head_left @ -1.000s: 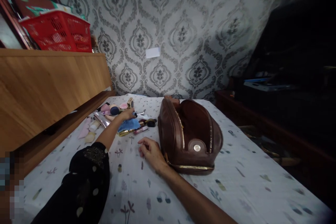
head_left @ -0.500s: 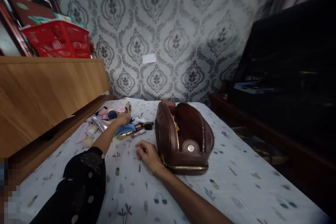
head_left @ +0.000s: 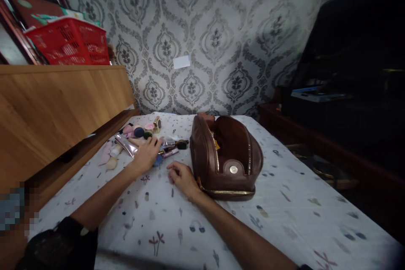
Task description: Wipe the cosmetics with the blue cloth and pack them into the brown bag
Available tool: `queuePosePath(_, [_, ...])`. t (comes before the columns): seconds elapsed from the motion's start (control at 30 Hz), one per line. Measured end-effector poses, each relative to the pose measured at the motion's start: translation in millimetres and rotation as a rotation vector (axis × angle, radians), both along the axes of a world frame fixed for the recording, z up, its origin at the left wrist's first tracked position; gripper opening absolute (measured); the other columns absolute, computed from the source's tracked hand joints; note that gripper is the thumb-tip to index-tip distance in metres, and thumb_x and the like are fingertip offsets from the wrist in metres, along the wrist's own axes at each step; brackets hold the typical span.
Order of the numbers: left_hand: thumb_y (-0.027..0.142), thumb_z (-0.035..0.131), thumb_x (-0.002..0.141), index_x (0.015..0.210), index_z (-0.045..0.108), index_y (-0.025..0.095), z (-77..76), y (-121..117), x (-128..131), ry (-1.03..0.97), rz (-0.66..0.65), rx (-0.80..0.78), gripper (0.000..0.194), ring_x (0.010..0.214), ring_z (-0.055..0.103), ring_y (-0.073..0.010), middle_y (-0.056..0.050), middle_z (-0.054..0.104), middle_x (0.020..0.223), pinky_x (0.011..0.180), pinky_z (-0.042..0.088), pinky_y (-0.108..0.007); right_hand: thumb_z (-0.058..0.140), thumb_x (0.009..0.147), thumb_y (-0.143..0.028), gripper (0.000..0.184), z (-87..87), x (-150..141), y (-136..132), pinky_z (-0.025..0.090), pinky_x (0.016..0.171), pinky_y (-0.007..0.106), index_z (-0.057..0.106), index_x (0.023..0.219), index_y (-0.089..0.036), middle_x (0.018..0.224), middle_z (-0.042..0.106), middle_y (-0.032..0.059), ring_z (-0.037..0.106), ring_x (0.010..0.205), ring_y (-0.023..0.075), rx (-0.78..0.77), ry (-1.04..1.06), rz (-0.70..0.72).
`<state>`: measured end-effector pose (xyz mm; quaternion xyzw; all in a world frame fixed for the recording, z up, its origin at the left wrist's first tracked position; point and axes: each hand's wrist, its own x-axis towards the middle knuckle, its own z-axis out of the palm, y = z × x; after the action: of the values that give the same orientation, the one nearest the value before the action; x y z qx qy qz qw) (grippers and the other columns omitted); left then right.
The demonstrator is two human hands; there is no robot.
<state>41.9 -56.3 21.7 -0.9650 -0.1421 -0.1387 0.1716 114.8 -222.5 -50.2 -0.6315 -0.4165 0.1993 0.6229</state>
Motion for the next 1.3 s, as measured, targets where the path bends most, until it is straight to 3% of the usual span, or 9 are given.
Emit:
queuePosePath(0.13, [0.004,0.041,0.089,0.146,0.041,0.014,-18.7,-31,-20,0.040,0.037,0.023,0.058,0.124,0.051,-0.0315,-0.020,0.056,0.134,0.082,0.053,-0.036,0.049,0.075,-0.015,0.015,0.5,0,0,0.039,0.050,0.021,0.061,0.084,-0.019,0.057,0.056,-0.0053,0.053,0.049,0.0114,-0.003,-0.002,0.008])
queuePosePath(0.3, [0.010,0.047,0.090,0.127,0.058,0.024,-18.7,-49,-46,0.050,-0.043,-0.103,0.041,0.116,0.057,-0.0269,-0.012,0.064,0.125,0.075,0.053,-0.031,0.048,0.079,-0.021,0.013,3.1,-1,-1,0.040,0.049,0.021,0.059,0.086,-0.020,0.061,0.055,-0.0045,0.053,0.050,0.0124,0.001,0.010,0.016])
queuePosePath(0.4, [0.013,0.050,0.090,0.110,0.065,0.026,-14.5,-46,-59,-0.011,-0.079,-0.214,0.029,0.112,0.060,-0.0248,-0.007,0.068,0.115,0.080,0.054,-0.031,0.048,0.081,-0.024,0.014,5.0,-2,-3,0.040,0.049,0.021,0.059,0.088,-0.020,0.063,0.056,-0.0041,0.053,0.051,0.0123,0.007,0.002,0.022])
queuePosePath(0.47, [0.012,0.049,0.089,0.110,0.065,0.025,-12.7,-36,-62,-0.089,-0.072,-0.304,0.029,0.110,0.062,-0.0233,-0.006,0.069,0.117,0.087,0.052,-0.032,0.049,0.081,-0.024,0.015,5.5,-2,-5,0.041,0.051,0.022,0.061,0.090,-0.019,0.064,0.056,-0.0040,0.053,0.052,0.0122,0.011,-0.031,0.022])
queuePosePath(0.63, [0.024,0.046,0.096,0.102,0.067,0.021,-10.4,-7,-50,-0.160,0.079,-0.421,0.022,0.098,0.066,-0.0236,-0.007,0.072,0.104,0.085,0.050,-0.032,0.049,0.083,-0.021,0.018,4.5,-3,-6,0.041,0.054,0.022,0.063,0.094,-0.018,0.062,0.056,-0.0038,0.055,0.054,0.0129,0.001,-0.113,0.030])
queuePosePath(0.77, [0.032,0.045,0.098,0.098,0.067,0.021,-13.4,2,-41,-0.136,0.103,-0.413,0.024,0.096,0.065,-0.0234,-0.007,0.070,0.102,0.082,0.049,-0.031,0.051,0.082,-0.019,0.019,5.3,-2,-7,0.044,0.059,0.023,0.064,0.096,-0.019,0.066,0.062,-0.0019,0.056,0.060,0.0139,0.002,-0.217,0.005])
queuePosePath(1.03, [0.023,0.046,0.096,0.108,0.064,0.022,-17.6,1,-53,-0.201,0.144,-0.356,0.022,0.098,0.064,-0.0224,-0.007,0.069,0.111,0.082,0.049,-0.031,0.051,0.080,-0.019,0.027,3.6,1,-7,0.050,0.073,0.029,0.064,0.103,-0.018,0.085,0.070,0.0044,0.063,0.077,0.0187,0.003,-0.287,-0.044])
queuePosePath(1.2, [0.023,0.051,0.093,0.104,0.065,0.023,-1.9,2,-75,-0.090,0.305,-0.222,0.018,0.086,0.067,-0.0236,-0.008,0.073,0.099,0.073,0.046,-0.030,0.051,0.082,-0.021,0.026,2.6,1,-8,0.050,0.072,0.030,0.066,0.104,-0.018,0.082,0.069,0.0040,0.063,0.075,0.0188,0.011,-0.302,-0.050])
queuePosePath(1.3, [0.024,0.052,0.092,0.103,0.064,0.023,14.7,2,-82,-0.138,0.400,-0.148,0.017,0.085,0.067,-0.0249,-0.009,0.073,0.099,0.072,0.045,-0.031,0.052,0.083,-0.022,0.026,1.4,1,-7,0.050,0.072,0.030,0.066,0.104,-0.018,0.084,0.070,0.0043,0.064,0.076,0.0189,0.017,-0.305,-0.053])
